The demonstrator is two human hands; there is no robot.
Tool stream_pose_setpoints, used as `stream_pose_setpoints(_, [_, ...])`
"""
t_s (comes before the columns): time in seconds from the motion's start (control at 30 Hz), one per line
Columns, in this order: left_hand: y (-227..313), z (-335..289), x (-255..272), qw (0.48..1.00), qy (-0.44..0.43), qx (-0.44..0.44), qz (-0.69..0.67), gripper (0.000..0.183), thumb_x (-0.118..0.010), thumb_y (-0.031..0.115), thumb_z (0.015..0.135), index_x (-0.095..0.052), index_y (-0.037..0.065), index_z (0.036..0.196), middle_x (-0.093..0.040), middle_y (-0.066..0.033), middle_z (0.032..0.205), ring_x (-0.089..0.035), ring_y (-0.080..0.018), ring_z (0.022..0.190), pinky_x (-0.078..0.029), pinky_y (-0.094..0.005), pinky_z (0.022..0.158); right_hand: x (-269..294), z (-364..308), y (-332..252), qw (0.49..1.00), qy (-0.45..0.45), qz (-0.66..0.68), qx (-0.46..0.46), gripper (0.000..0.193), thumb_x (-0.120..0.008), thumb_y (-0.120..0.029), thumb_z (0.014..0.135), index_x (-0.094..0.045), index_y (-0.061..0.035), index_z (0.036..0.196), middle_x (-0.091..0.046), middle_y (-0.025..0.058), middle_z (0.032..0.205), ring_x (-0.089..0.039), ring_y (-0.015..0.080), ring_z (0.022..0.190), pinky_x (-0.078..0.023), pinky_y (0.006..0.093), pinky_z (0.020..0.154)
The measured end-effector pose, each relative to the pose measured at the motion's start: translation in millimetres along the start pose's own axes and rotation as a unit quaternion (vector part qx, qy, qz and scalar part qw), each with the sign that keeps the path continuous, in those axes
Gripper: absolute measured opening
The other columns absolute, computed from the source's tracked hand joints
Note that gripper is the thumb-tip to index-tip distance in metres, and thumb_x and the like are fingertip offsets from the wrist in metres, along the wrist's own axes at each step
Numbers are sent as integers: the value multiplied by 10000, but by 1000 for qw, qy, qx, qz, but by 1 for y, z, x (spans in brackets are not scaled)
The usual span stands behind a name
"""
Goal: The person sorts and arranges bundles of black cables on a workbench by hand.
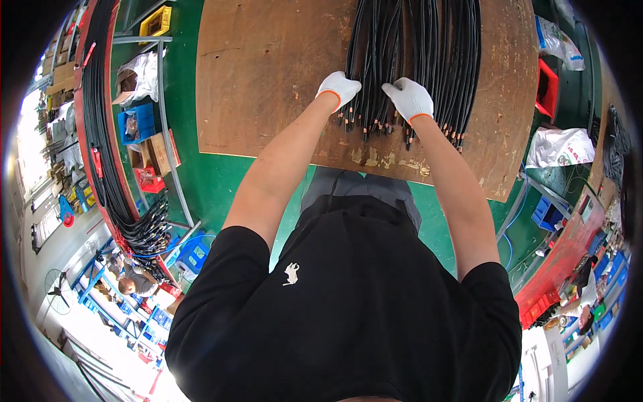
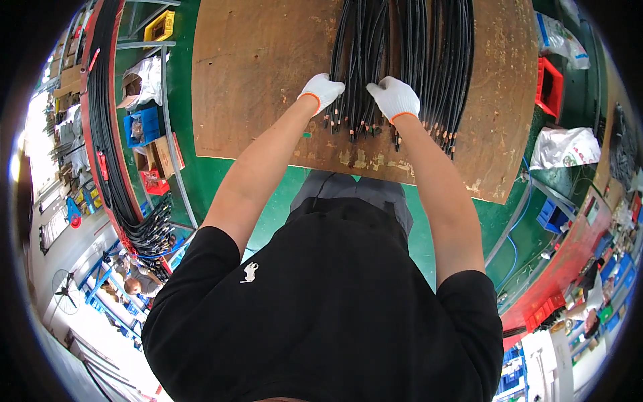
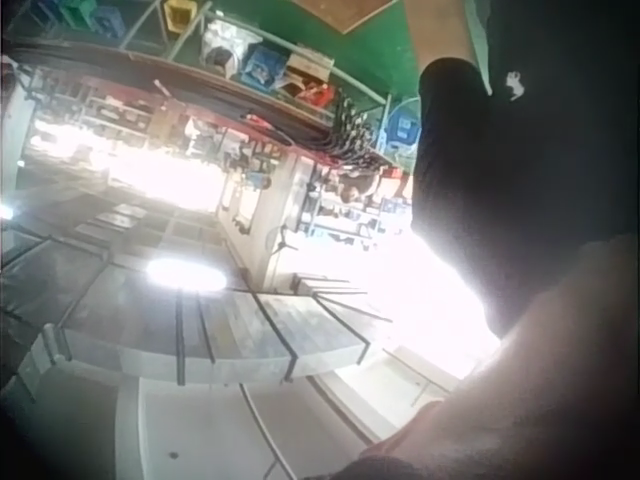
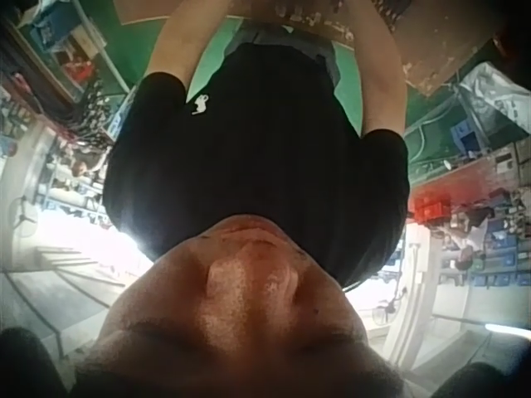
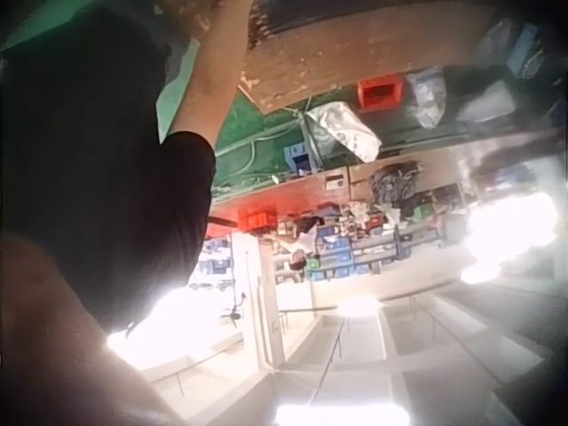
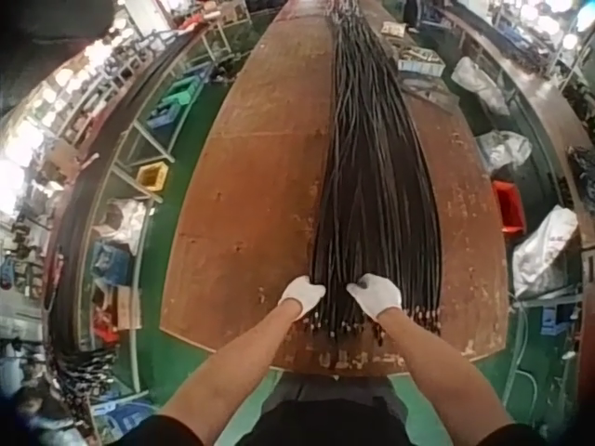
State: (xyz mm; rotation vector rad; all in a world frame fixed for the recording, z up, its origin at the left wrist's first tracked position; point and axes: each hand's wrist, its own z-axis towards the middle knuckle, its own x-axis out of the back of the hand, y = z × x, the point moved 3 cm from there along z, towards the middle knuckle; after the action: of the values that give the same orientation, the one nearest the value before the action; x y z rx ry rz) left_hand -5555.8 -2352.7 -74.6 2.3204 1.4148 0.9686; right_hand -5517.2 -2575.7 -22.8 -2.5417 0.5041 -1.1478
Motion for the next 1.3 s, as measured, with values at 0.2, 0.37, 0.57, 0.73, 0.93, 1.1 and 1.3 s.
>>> stream_pose_setpoints(0.2, [-21,5,12,973,-88,17,-211,440,-737,230,817,-713,-57,1149,-759,-223,1061,-738,-319,958,-582,-451,807,-14,18,-40,974,-66,201,78,477,-680,-436,956,-750,-38,1211,-773,175,1122,-740,250,938,-564,359,860])
stream_pose_setpoints(0.37, [30,-27,30,965,-155,-22,-212,397,-767,172,865,-696,-33,1197,-745,-129,1043,-697,-243,878,-589,-445,746,-16,27,-59,974,-55,120,186,543,-608,-489,970,-731,11,1145,-714,277,1185,-672,445,1122,-527,475,951])
stream_pose_setpoints(0.57, [-9,-34,23,934,-188,11,-302,217,-735,126,946,-713,72,1155,-753,-41,1022,-719,-182,911,-600,-395,743,-43,12,-63,934,-199,290,63,488,-589,-369,1052,-632,47,1302,-730,227,1169,-680,301,1076,-514,403,945])
stream_pose_setpoints(0.73, [19,-51,23,965,-195,-10,-176,277,-791,167,882,-713,65,1127,-733,-35,959,-692,-165,853,-569,-353,741,-45,14,-38,960,-169,162,151,439,-562,-321,1059,-633,56,1272,-717,231,1178,-672,346,1119,-492,428,982])
stream_pose_setpoints(0.93, [56,-72,16,988,-37,-134,60,422,-767,333,844,-688,-16,1068,-736,-196,904,-727,-295,820,-567,-424,762,-47,22,-10,946,-216,206,126,296,-547,-245,1069,-640,18,1168,-722,227,1069,-690,371,1031,-509,430,896])
stream_pose_setpoints(1.1, [36,-56,2,980,36,-174,93,498,-740,421,860,-683,0,1119,-745,-262,1037,-729,-411,983,-558,-468,880,-32,11,-24,961,-162,114,196,320,-564,-265,1052,-654,12,1184,-725,221,1068,-691,356,944,-544,413,862])
stream_pose_setpoints(1.3, [40,-67,7,960,72,-182,202,412,-686,338,888,-669,4,1128,-732,-291,1045,-697,-479,1026,-556,-533,915,-21,15,-29,877,-197,437,-21,353,-632,-388,1039,-667,-62,1171,-662,27,845,-645,159,668,-551,351,608])
